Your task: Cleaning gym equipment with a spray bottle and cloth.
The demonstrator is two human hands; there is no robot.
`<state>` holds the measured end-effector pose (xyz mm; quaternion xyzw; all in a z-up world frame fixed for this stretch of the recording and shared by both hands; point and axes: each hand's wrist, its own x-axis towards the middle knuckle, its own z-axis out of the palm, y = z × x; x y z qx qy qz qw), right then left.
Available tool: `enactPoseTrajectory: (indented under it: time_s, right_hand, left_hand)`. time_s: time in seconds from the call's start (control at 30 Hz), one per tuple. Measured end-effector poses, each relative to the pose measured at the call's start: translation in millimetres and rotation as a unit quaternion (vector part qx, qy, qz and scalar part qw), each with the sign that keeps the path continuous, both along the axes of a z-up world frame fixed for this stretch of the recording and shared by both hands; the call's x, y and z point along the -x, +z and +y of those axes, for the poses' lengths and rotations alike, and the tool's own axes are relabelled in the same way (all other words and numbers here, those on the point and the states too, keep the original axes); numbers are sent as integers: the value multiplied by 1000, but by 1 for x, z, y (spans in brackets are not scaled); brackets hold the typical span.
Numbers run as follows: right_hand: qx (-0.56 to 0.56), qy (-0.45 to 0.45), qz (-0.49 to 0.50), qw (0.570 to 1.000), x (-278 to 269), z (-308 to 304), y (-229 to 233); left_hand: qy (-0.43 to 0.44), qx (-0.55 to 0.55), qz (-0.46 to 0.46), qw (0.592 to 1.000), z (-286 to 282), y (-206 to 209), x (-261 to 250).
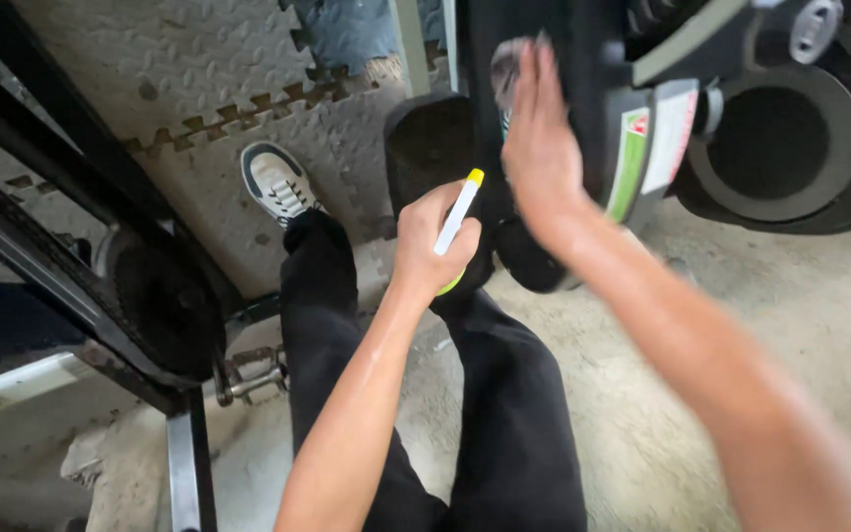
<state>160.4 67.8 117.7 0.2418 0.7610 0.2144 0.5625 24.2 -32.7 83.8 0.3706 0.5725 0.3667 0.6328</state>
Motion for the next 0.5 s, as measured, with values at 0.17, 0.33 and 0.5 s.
enactPoseTrajectory:
  time_s: [0.17, 0.33, 0.5]
  right_hand:
    - [20, -64, 28, 997, -47, -147, -29]
    - [49, -80, 86, 992, -87, -195, -47]
    - [61, -6, 54, 997, -63, -74, -46]
  left_hand:
    - [-39, 32, -7, 999, 0, 37, 6]
    - [-41, 16, 15, 999, -16, 43, 3]
    - [-48, 46, 34, 997, -26, 55, -6]
